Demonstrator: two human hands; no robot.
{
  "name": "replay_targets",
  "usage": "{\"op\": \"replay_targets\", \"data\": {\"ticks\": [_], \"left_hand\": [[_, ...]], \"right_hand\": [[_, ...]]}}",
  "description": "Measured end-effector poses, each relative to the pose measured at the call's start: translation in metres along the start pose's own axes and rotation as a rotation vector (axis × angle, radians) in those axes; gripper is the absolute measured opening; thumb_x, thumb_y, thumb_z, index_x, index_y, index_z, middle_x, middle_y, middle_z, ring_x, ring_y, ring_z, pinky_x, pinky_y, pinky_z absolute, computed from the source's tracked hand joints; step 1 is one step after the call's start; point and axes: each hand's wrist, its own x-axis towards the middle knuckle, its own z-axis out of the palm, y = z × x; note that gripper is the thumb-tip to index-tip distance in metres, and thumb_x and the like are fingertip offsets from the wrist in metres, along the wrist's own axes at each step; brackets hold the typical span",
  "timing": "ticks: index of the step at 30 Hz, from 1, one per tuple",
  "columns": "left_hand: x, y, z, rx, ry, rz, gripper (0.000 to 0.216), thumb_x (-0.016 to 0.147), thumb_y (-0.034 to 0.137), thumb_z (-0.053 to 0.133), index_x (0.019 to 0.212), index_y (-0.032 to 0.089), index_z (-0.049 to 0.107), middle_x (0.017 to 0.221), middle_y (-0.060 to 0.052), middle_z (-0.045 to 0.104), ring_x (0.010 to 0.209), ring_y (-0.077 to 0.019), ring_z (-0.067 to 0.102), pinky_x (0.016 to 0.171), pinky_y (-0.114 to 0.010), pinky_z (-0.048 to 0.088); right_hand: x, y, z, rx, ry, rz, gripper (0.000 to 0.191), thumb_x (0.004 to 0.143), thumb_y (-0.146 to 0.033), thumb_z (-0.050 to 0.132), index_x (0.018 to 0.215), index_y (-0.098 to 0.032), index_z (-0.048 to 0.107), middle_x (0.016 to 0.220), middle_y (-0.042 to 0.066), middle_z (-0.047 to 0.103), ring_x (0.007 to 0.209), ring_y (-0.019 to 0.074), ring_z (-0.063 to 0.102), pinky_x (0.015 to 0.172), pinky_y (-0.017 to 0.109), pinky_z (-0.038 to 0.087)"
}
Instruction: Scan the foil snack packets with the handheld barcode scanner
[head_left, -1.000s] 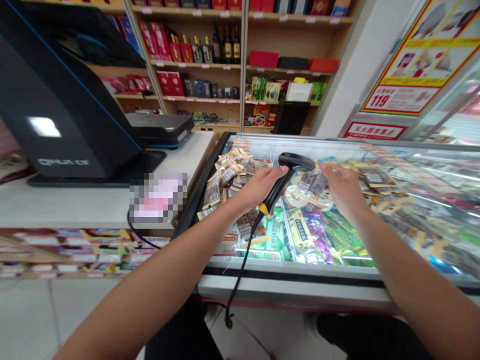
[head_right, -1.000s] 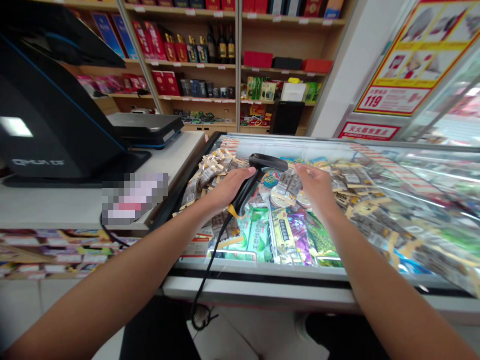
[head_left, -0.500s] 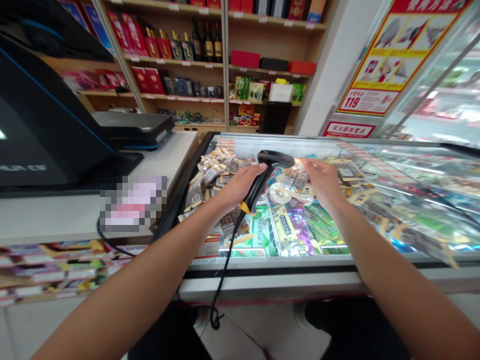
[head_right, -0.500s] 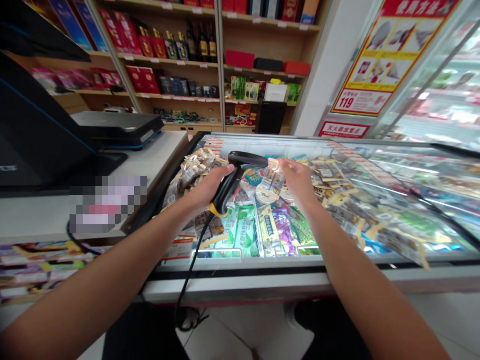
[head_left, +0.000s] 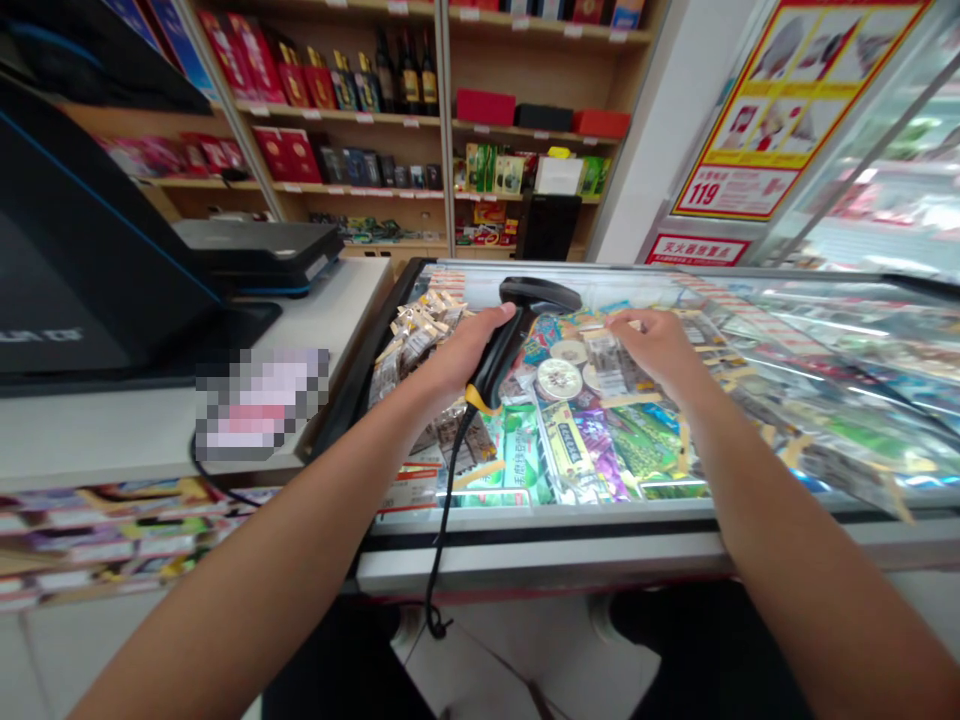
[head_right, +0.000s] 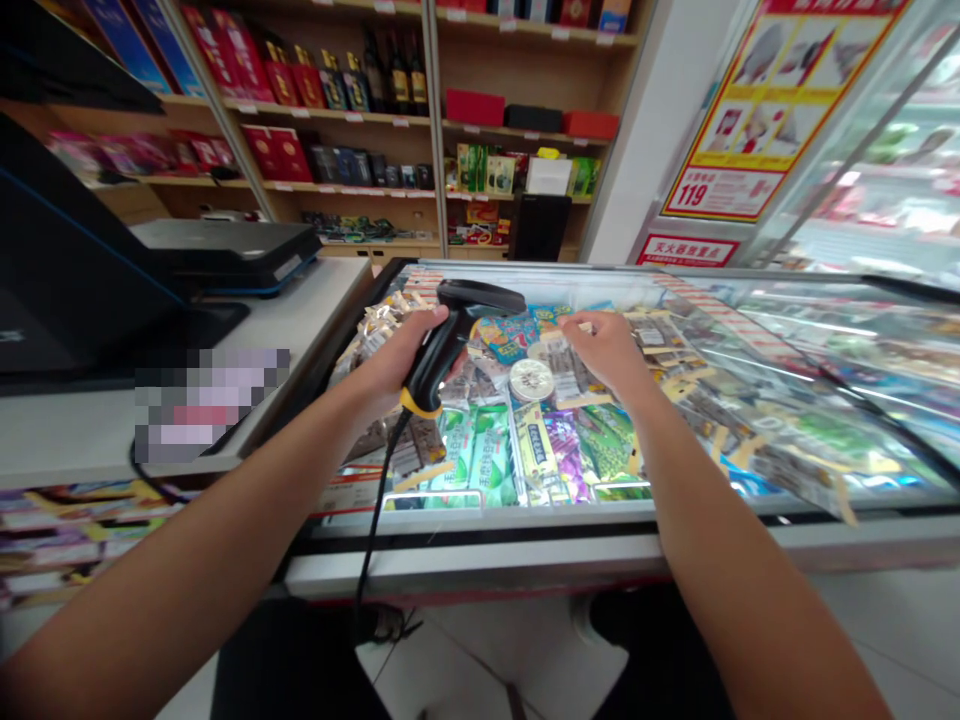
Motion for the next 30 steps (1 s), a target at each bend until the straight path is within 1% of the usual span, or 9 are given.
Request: {"op": "replay_targets", "data": {"ticks": [3, 6, 10, 13, 18, 21, 23, 26, 30], "left_hand": [[0.002, 0.009, -0.009, -0.003, 0.063, 0.021, 0.046, 0.091, 0.06, 0.05, 0.081, 0.017, 0.061, 0.057, -0.002, 0.062, 0.047, -0.0115, 0.055, 0.046, -0.022, 0.041], [0.002, 0.015, -0.014, -0.009, 0.117, 0.046, 0.048, 0.093, 0.06, 0.047, 0.086, 0.016, 0.063, 0.056, -0.001, 0.061, 0.046, -0.011, 0.055, 0.045, -0.021, 0.041], [0.001, 0.017, -0.015, -0.017, 0.16, 0.053, 0.049, 0.096, 0.06, 0.045, 0.09, 0.016, 0.065, 0.055, 0.0, 0.06, 0.046, -0.0106, 0.055, 0.046, -0.021, 0.042], [0.001, 0.014, -0.015, -0.037, 0.137, 0.065, 0.05, 0.096, 0.061, 0.046, 0.09, 0.016, 0.065, 0.055, 0.0, 0.06, 0.045, -0.0101, 0.054, 0.047, -0.021, 0.042], [0.002, 0.01, -0.016, -0.039, 0.112, 0.061, 0.052, 0.092, 0.065, 0.05, 0.089, 0.016, 0.065, 0.057, 0.0, 0.06, 0.042, -0.0098, 0.052, 0.045, -0.023, 0.041], [0.002, 0.009, -0.017, -0.03, 0.115, 0.059, 0.051, 0.092, 0.064, 0.05, 0.09, 0.016, 0.065, 0.056, 0.0, 0.06, 0.041, -0.01, 0.052, 0.045, -0.023, 0.041], [0.001, 0.011, -0.017, -0.024, 0.118, 0.058, 0.049, 0.093, 0.062, 0.05, 0.089, 0.015, 0.065, 0.056, 0.0, 0.06, 0.042, -0.0099, 0.053, 0.047, -0.023, 0.042], [0.001, 0.014, -0.018, -0.015, 0.131, 0.062, 0.046, 0.094, 0.058, 0.049, 0.085, 0.015, 0.063, 0.056, -0.001, 0.06, 0.043, -0.0095, 0.052, 0.047, -0.022, 0.042], [0.004, 0.014, -0.021, 0.001, 0.122, 0.059, 0.044, 0.094, 0.055, 0.045, 0.079, 0.016, 0.061, 0.053, -0.001, 0.059, 0.042, -0.01, 0.05, 0.043, -0.021, 0.038]], "right_hand": [[0.0, 0.008, -0.01, -0.367, -0.177, -0.159, 0.019, 0.08, -0.037, 0.065, 0.074, -0.022, 0.075, 0.077, 0.006, 0.071, 0.072, 0.024, 0.063, 0.071, 0.036, 0.046], [-0.009, -0.001, 0.002, -0.525, -0.124, -0.308, 0.02, 0.083, -0.036, 0.065, 0.088, -0.021, 0.076, 0.097, 0.011, 0.072, 0.093, 0.0305, 0.064, 0.086, 0.044, 0.047], [-0.034, -0.045, 0.042, -0.231, -0.404, -0.491, 0.03, 0.096, -0.041, 0.053, 0.104, -0.022, 0.074, 0.102, 0.011, 0.071, 0.1, 0.0285, 0.064, 0.094, 0.045, 0.048], [-0.051, -0.076, 0.073, -0.159, -0.622, -0.627, 0.057, 0.094, -0.056, 0.056, 0.137, -0.019, 0.06, 0.126, 0.016, 0.065, 0.121, 0.034, 0.057, 0.103, 0.05, 0.046], [-0.058, -0.091, 0.103, -0.181, -0.632, -0.747, 0.097, 0.082, -0.066, 0.07, 0.157, -0.015, 0.035, 0.159, 0.022, 0.034, 0.149, 0.0415, 0.026, 0.119, 0.056, 0.028], [-0.06, -0.091, 0.106, -0.108, -0.577, -0.689, 0.104, 0.073, -0.063, 0.079, 0.155, -0.017, 0.034, 0.161, 0.022, 0.028, 0.15, 0.042, 0.022, 0.121, 0.058, 0.025], [-0.06, -0.09, 0.102, -0.025, -0.583, -0.6, 0.095, 0.072, -0.057, 0.082, 0.146, -0.016, 0.042, 0.152, 0.022, 0.04, 0.143, 0.041, 0.036, 0.115, 0.057, 0.035], [-0.055, -0.087, 0.089, 0.081, -0.622, -0.339, 0.068, 0.077, -0.05, 0.079, 0.13, -0.017, 0.05, 0.124, 0.016, 0.061, 0.107, 0.0331, 0.063, 0.091, 0.051, 0.053], [-0.029, -0.069, 0.071, 0.111, -0.481, -0.096, 0.053, 0.079, -0.042, 0.077, 0.12, -0.019, 0.052, 0.105, 0.01, 0.065, 0.082, 0.0268, 0.065, 0.074, 0.044, 0.055]]}}
